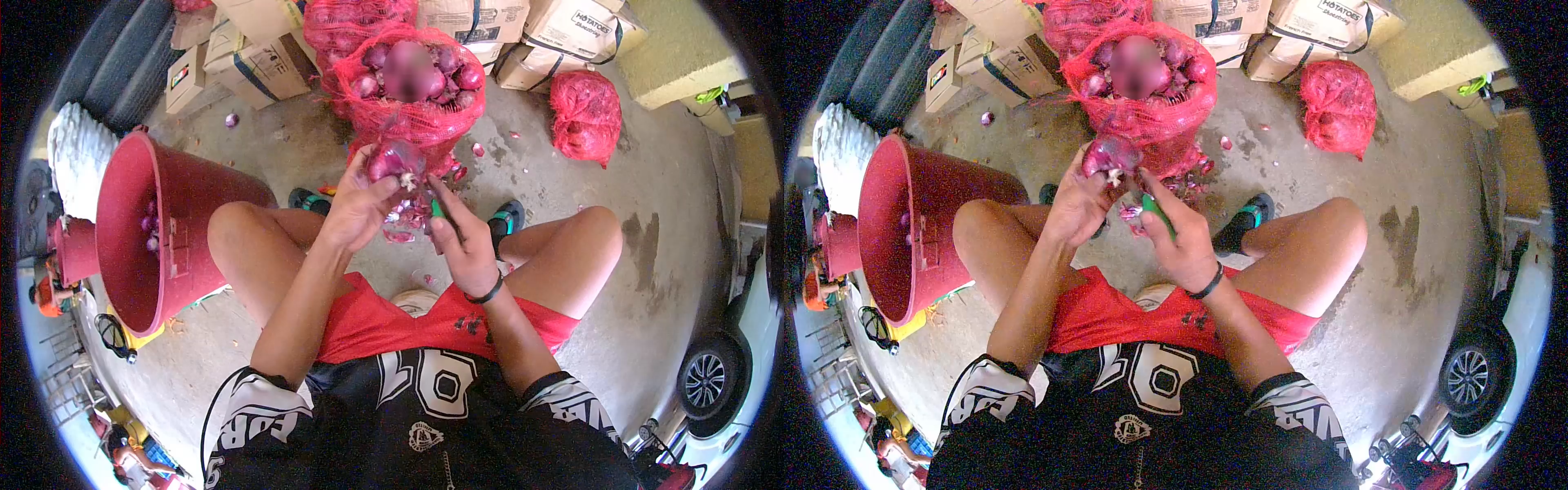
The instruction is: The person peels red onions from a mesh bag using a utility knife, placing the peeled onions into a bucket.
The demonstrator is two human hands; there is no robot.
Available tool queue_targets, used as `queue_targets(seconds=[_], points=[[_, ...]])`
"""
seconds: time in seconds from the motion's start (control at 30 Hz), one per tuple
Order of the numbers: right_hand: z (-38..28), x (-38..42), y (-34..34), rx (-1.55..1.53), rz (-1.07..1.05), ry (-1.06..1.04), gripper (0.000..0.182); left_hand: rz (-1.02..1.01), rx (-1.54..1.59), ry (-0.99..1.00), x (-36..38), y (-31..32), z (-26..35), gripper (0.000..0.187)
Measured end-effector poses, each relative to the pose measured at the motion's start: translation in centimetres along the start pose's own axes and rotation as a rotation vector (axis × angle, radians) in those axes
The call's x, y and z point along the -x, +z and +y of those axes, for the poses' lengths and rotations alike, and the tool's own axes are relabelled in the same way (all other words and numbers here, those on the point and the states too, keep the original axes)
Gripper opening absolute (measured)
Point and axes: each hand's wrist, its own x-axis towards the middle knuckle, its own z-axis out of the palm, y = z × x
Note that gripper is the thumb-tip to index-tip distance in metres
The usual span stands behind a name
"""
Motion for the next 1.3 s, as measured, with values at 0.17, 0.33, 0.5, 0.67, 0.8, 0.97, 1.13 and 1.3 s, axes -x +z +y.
queue_targets(seconds=[0.17, 0.33, 0.5, 0.67, 0.8, 0.97, 1.13, 1.3], points=[[-1.1, -0.5, -1.3, -0.205, -0.097, 0.175, 0.056, -0.019, -0.047, 0.029, 0.3, 0.8, 0.5, 0.062], [-1.6, -0.7, -1.9, -0.050, -0.157, 0.163, 0.058, -0.041, -0.044, 0.074, 0.2, 0.9, 0.3, 0.063], [-1.3, -0.8, -1.4, 0.055, -0.116, -0.001, 0.056, -0.049, -0.074, 0.075, 0.2, 0.6, 0.2, 0.063], [-1.0, -0.7, -0.4, 0.241, 0.036, -0.169, 0.048, -0.034, -0.052, 0.063, 0.2, 0.6, 0.0, 0.062], [-1.8, -0.5, -0.5, 0.237, 0.049, -0.082, 0.042, -0.033, -0.062, 0.065, 0.2, 0.8, 0.1, 0.062], [-1.8, -0.5, -0.5, 0.185, 0.219, -0.082, 0.038, -0.071, -0.045, -0.025, 0.3, 0.6, 0.1, 0.060], [-1.3, -0.8, -1.0, 0.139, 0.284, -0.063, 0.036, -0.141, -0.033, -0.074, 0.7, 0.9, 0.2, 0.064], [-0.7, -1.2, -1.5, 0.204, 0.352, -0.092, 0.036, -0.206, 0.011, -0.127, 0.8, 0.8, 0.7, 0.065]])
